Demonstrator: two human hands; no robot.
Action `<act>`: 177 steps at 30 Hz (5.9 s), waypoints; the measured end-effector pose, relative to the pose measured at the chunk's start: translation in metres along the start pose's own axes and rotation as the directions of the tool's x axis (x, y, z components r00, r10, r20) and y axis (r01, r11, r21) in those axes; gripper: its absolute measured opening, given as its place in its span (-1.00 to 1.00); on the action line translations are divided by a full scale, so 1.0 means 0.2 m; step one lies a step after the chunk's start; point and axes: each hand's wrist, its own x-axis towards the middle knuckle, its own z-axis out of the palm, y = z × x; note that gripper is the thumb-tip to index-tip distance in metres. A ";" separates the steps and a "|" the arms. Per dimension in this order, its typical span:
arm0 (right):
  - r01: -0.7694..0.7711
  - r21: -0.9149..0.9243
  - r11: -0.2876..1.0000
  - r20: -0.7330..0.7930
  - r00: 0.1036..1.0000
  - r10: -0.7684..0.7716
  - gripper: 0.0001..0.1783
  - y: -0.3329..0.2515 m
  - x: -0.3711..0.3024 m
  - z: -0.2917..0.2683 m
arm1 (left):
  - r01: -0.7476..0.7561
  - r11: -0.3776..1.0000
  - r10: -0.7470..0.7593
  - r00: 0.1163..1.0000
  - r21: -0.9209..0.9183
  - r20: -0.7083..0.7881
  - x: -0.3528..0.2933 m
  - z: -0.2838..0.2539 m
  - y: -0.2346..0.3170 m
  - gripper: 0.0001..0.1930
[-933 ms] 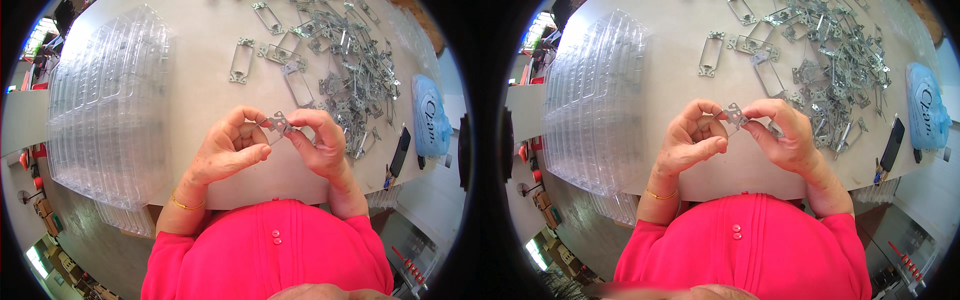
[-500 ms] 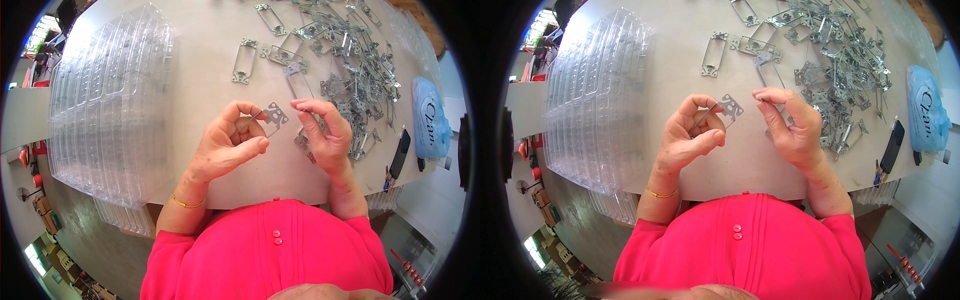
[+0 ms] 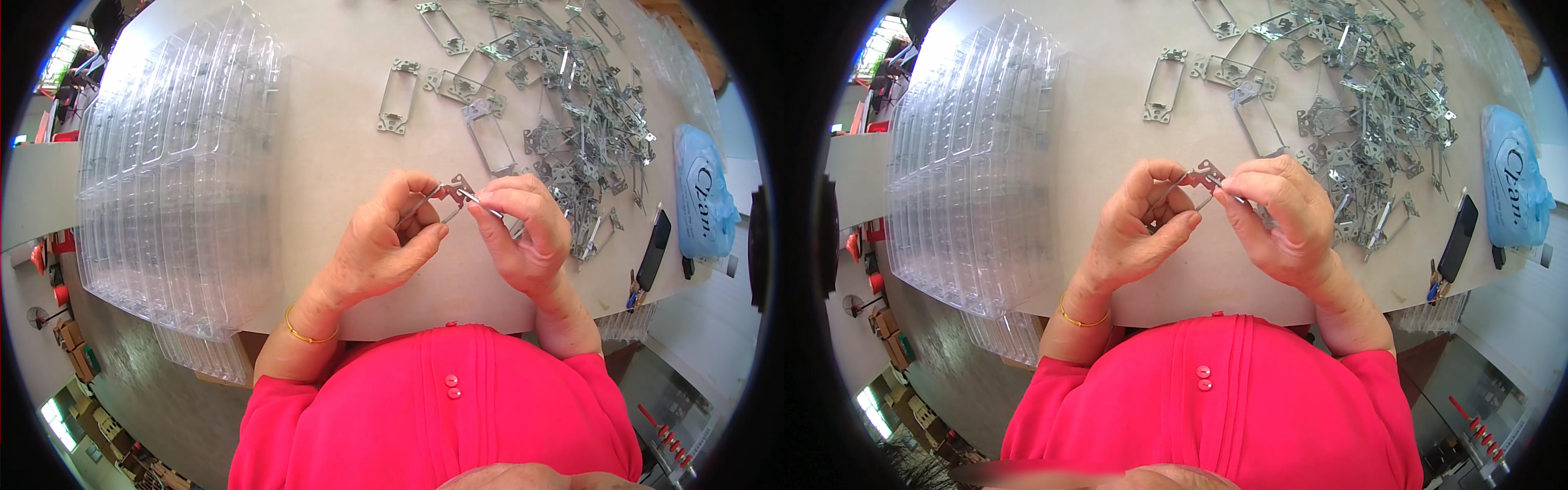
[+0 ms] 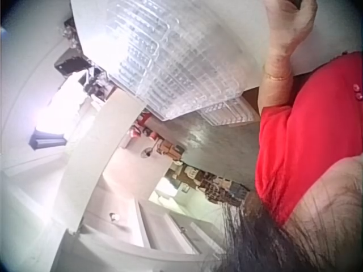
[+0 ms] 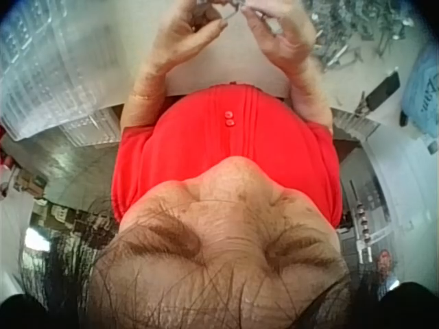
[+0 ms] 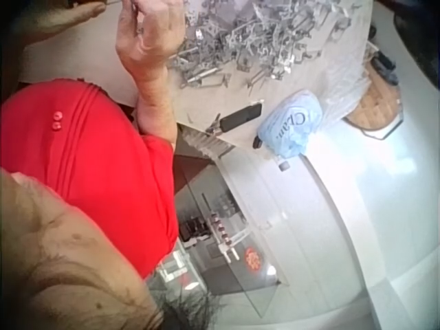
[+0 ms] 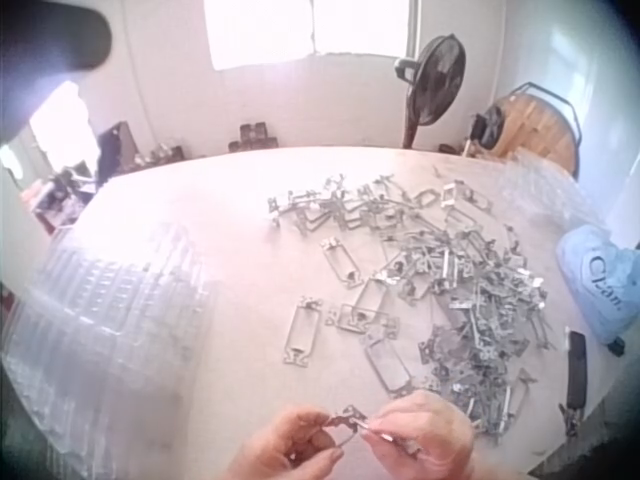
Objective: The person assembles small metal plates with thin metal rods by hand, then places the finished components into a plastic tray.
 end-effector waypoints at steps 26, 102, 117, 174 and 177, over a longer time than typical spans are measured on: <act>-0.289 0.323 0.901 0.122 0.957 0.263 -0.79 0.01 -0.04 -0.01 | 0.017 0.991 -0.029 0.996 0.130 0.087 -0.01 0.00 0.01 -0.58; -0.121 0.084 0.989 0.087 0.990 0.114 -0.62 -0.01 -0.02 -0.01 | 0.281 0.914 -0.214 0.947 -0.293 0.238 0.00 -0.05 0.01 -0.58; -0.128 -0.004 0.992 -0.018 0.992 0.128 -0.80 0.02 0.00 -0.05 | 0.309 0.919 -0.246 0.935 -0.246 0.256 0.00 -0.04 0.02 -0.57; -0.264 0.077 0.961 0.096 0.962 0.256 -0.82 -0.03 -0.02 -0.04 | 0.161 0.986 -0.158 0.986 -0.053 0.061 0.00 -0.02 0.03 -0.55; -0.268 0.049 0.962 0.153 0.954 0.258 -0.87 -0.05 -0.01 -0.01 | 0.017 0.999 -0.019 0.999 0.043 0.041 0.00 -0.01 -0.03 -0.57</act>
